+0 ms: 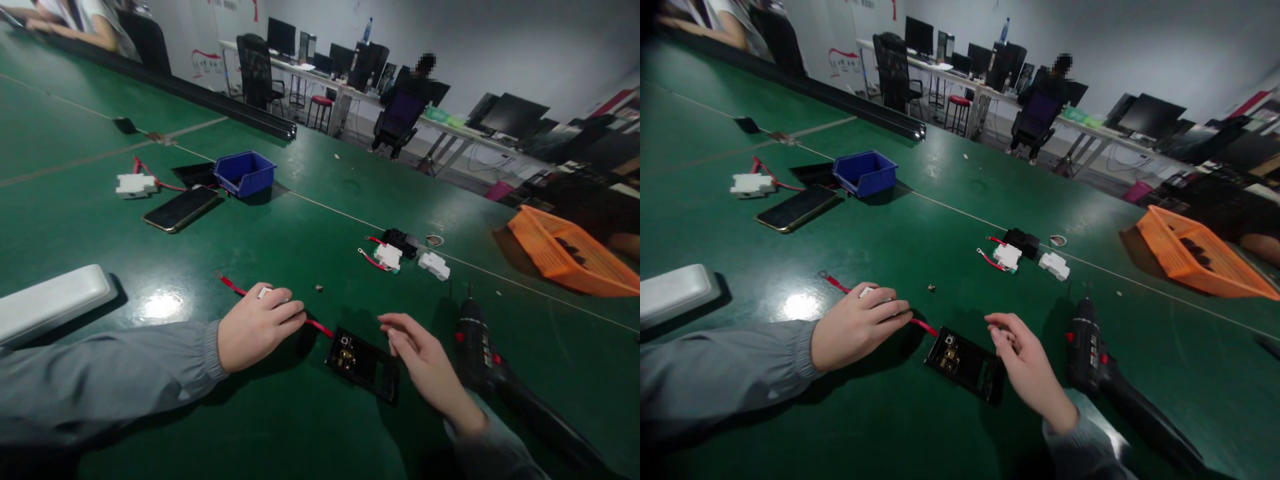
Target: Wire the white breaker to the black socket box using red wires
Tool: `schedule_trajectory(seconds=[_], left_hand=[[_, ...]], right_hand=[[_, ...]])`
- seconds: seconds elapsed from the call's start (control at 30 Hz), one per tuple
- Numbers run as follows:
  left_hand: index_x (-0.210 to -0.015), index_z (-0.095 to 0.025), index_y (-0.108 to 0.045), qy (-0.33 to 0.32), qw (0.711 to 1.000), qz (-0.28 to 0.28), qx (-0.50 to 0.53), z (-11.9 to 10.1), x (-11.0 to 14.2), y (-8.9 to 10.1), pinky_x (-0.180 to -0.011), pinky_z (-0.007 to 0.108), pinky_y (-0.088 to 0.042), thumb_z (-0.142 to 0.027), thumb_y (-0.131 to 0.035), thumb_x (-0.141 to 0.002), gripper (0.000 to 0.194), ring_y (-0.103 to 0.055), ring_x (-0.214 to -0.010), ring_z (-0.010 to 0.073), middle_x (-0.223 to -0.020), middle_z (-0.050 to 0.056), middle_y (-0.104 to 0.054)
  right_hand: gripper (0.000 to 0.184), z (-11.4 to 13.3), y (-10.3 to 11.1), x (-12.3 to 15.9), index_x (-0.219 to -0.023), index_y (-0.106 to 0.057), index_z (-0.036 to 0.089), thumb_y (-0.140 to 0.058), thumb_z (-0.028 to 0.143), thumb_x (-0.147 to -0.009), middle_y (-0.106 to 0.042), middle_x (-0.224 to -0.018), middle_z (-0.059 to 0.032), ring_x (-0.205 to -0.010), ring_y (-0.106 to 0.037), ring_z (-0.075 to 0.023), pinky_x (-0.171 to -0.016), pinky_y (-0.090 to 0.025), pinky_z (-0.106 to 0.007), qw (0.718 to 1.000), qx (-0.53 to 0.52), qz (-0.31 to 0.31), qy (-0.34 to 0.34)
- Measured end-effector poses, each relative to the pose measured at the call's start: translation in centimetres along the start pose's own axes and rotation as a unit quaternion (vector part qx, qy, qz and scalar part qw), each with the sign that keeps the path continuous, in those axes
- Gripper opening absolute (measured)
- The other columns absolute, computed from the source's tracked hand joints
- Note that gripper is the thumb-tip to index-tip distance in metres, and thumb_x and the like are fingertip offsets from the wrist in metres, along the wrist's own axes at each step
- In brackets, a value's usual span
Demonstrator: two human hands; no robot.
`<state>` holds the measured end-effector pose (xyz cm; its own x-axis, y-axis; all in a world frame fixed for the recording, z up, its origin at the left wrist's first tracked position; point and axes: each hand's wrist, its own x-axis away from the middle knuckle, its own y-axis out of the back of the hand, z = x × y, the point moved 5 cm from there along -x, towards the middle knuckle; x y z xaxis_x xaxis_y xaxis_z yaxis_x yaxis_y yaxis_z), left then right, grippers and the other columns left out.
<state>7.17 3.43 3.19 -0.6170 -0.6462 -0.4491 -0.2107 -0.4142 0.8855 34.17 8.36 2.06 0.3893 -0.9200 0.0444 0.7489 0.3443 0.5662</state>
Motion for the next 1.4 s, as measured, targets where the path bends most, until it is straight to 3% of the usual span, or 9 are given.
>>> schedule_trajectory(seconds=[0.1,0.23,0.43,0.6,0.7,0.77,0.9,1.1,1.4], left_hand=[[-0.109,-0.020,-0.066,-0.002,1.000,-0.003,0.003,0.0,0.0,0.0,-0.081,0.039,-0.039,-0.018,-0.052,-0.096,0.020,-0.056,-0.098,0.0199,-0.108,0.002,-0.070],[-0.109,-0.020,-0.065,-0.004,1.000,-0.006,0.005,0.0,0.0,0.1,-0.080,0.039,-0.039,-0.018,-0.051,-0.096,0.020,-0.056,-0.098,0.0198,-0.107,0.003,-0.069],[-0.108,-0.020,-0.065,-0.004,1.000,-0.005,0.008,0.0,0.0,0.0,-0.079,0.039,-0.039,-0.020,-0.052,-0.096,0.018,-0.057,-0.097,0.0197,-0.106,0.002,-0.070],[-0.109,-0.020,-0.066,0.003,1.000,-0.006,0.025,0.0,0.0,0.0,-0.081,0.040,-0.040,-0.018,-0.052,-0.095,0.019,-0.057,-0.097,0.0207,-0.109,0.003,-0.069],[-0.108,-0.020,-0.066,0.008,0.999,-0.005,0.037,0.0,0.0,0.0,-0.083,0.041,-0.040,-0.016,-0.052,-0.095,0.020,-0.057,-0.097,0.0211,-0.108,0.003,-0.070],[-0.108,-0.020,-0.066,0.011,0.999,-0.004,0.041,0.0,-0.1,0.1,-0.084,0.042,-0.040,-0.016,-0.052,-0.095,0.020,-0.057,-0.097,0.0212,-0.107,0.003,-0.070],[-0.108,-0.020,-0.067,0.017,0.999,0.002,0.037,0.0,-0.3,0.1,-0.084,0.041,-0.041,-0.017,-0.053,-0.094,0.019,-0.057,-0.096,0.0207,-0.105,0.003,-0.070],[-0.105,-0.020,-0.068,0.002,1.000,-0.011,0.026,-0.2,-0.5,0.3,-0.081,0.039,-0.041,-0.018,-0.055,-0.094,0.017,-0.057,-0.095,0.0204,-0.103,0.003,-0.071],[-0.106,-0.021,-0.068,-0.019,1.000,-0.016,0.016,-0.3,-0.4,0.3,-0.081,0.038,-0.042,-0.018,-0.055,-0.093,0.019,-0.058,-0.098,0.0210,-0.104,0.003,-0.071]], right_hand=[[0.022,3.2,-0.4,-2.5,-0.108,-0.067,0.025,-0.051,0.037,-0.098,-0.064,-0.102,-0.0052,-0.089,-0.059,-0.0197,-0.078,-0.048,-0.033,0.991,0.086,0.090,0.056],[0.019,5.7,-3.0,-6.0,-0.110,-0.069,0.025,-0.059,0.028,-0.094,-0.064,-0.104,-0.0039,-0.088,-0.059,-0.0173,-0.079,-0.047,-0.032,0.967,0.116,0.187,0.132],[0.038,4.5,-6.2,-9.3,-0.130,-0.059,0.026,-0.061,0.024,-0.092,-0.060,-0.091,-0.0012,-0.070,-0.052,-0.0129,-0.065,-0.043,-0.028,0.965,0.126,0.168,0.159],[0.020,3.2,-5.5,-8.7,-0.111,-0.069,0.024,-0.062,0.028,-0.093,-0.058,-0.087,-0.0011,-0.073,-0.054,-0.0134,-0.066,-0.042,-0.027,0.964,0.140,0.156,0.166],[0.034,3.2,-5.0,-8.1,-0.124,-0.063,0.027,-0.065,0.030,-0.091,-0.058,-0.093,-0.0017,-0.078,-0.055,-0.0145,-0.068,-0.043,-0.028,0.963,0.136,0.153,0.172],[0.040,3.3,-5.1,-7.8,-0.130,-0.060,0.031,-0.066,0.031,-0.091,-0.058,-0.100,-0.0023,-0.085,-0.057,-0.0158,-0.075,-0.045,-0.029,0.957,0.134,0.173,0.190],[0.023,3.5,-5.4,-7.7,-0.113,-0.072,0.030,-0.062,0.025,-0.093,-0.057,-0.103,-0.0023,-0.091,-0.058,-0.0161,-0.082,-0.045,-0.030,0.941,0.127,0.223,0.219],[0.024,3.5,-5.2,-7.3,-0.110,-0.074,0.029,-0.062,0.019,-0.091,-0.056,-0.105,-0.0035,-0.098,-0.056,-0.0179,-0.090,-0.044,-0.034,0.919,0.110,0.278,0.257],[0.006,3.6,-5.6,-7.2,-0.091,-0.074,0.025,-0.069,0.024,-0.087,-0.057,-0.097,-0.0016,-0.090,-0.058,-0.0171,-0.085,-0.045,-0.033,0.934,0.104,0.241,0.241]])
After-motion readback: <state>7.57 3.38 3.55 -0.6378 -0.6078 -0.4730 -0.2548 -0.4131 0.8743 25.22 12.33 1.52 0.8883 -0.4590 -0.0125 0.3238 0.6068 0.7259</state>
